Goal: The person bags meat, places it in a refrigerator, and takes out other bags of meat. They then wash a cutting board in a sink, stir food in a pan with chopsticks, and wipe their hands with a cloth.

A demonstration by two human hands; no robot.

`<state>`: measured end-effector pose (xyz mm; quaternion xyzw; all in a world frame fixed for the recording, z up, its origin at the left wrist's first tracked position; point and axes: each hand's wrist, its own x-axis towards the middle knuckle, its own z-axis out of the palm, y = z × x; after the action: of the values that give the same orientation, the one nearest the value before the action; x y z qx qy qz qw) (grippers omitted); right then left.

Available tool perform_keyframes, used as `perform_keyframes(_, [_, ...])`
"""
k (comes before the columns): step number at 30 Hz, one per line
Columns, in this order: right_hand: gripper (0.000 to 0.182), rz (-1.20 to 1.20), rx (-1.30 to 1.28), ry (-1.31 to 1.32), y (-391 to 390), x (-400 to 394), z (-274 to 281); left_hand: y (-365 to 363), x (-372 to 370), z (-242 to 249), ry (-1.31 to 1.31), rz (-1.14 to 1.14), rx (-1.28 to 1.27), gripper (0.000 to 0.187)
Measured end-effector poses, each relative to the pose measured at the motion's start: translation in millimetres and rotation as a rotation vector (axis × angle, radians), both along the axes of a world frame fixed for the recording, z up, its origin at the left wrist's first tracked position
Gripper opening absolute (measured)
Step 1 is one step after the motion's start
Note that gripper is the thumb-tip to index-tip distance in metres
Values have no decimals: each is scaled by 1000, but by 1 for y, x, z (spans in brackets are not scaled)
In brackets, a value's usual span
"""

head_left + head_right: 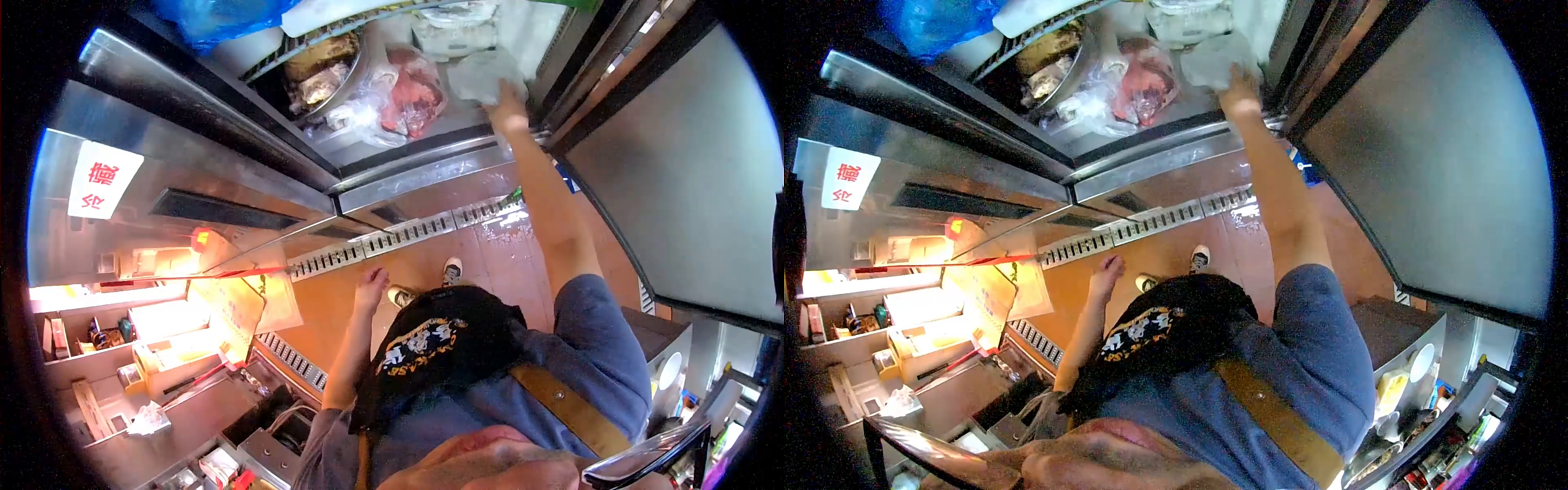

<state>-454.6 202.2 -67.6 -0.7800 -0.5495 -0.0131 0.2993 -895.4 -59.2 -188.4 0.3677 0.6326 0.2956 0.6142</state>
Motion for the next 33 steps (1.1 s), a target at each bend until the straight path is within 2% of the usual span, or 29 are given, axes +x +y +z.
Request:
perform_keyframes(1, [72,-2,-9,3,-8,4,-8,5,5,2,-4,-54,14,32])
perform_keyframes(2, [62,8,44,136,-15,9,-13,12,12,5,-3,-57,10,32])
perform_keyframes(3, [54,17,102,266,-23,11,-11,21,22,9,91,-122,111,32])
perform_keyframes(4, [54,10,110,264,-30,11,-10,36,34,12,184,-189,219,31])
perform_keyframes(6, [37,15,234,461,-54,-3,-3,61,70,55,75,-254,257,32])
perform_keyframes(7, [32,44,224,429,-56,-3,-13,74,91,74,40,-281,253,32])
perform_keyframes(10, [28,9,211,474,-88,-42,21,120,154,107,-145,-387,256,40])
perform_keyframes(11, [27,63,87,545,-95,-45,21,136,176,113,-257,-347,181,48])
perform_keyframes(12, [27,59,91,549,-100,-52,14,154,196,121,-369,-305,108,55])
perform_keyframes(14, [27,219,314,441,-113,-73,-7,186,229,161,-713,-366,-198,66])
perform_keyframes(15, [27,216,315,443,-122,-80,-2,201,240,162,-710,-367,-200,66])
perform_keyframes(17, [29,435,175,247,-142,-91,17,220,256,163,-910,-424,-297,69])
perform_keyframes(18, [29,440,176,252,-150,-92,22,222,261,164,-905,-419,-295,69])
perform_keyframes(20, [27,511,108,250,-164,-91,30,225,265,164,-834,-317,-428,50])
perform_keyframes(21, [27,511,107,259,-171,-88,33,233,263,147,-826,-313,-432,50])
perform_keyframes(23, [24,636,63,394,-181,-77,36,254,251,102,-895,-193,-324,19])
perform_keyframes(24, [24,634,62,398,-184,-69,28,252,248,109,-892,-193,-327,19])
perform_keyframes(26, [29,428,34,589,-187,-59,18,245,238,123,-804,-169,-281,12])
perform_keyframes(28, [35,220,189,620,-172,-47,22,241,231,129,-718,-130,-253,16])
perform_keyframes(31, [45,151,205,743,-118,-39,2,238,211,116,-584,-176,-180,16])
perform_keyframes(33, [55,184,71,963,-86,-47,-11,232,194,96,-389,-350,9,24])
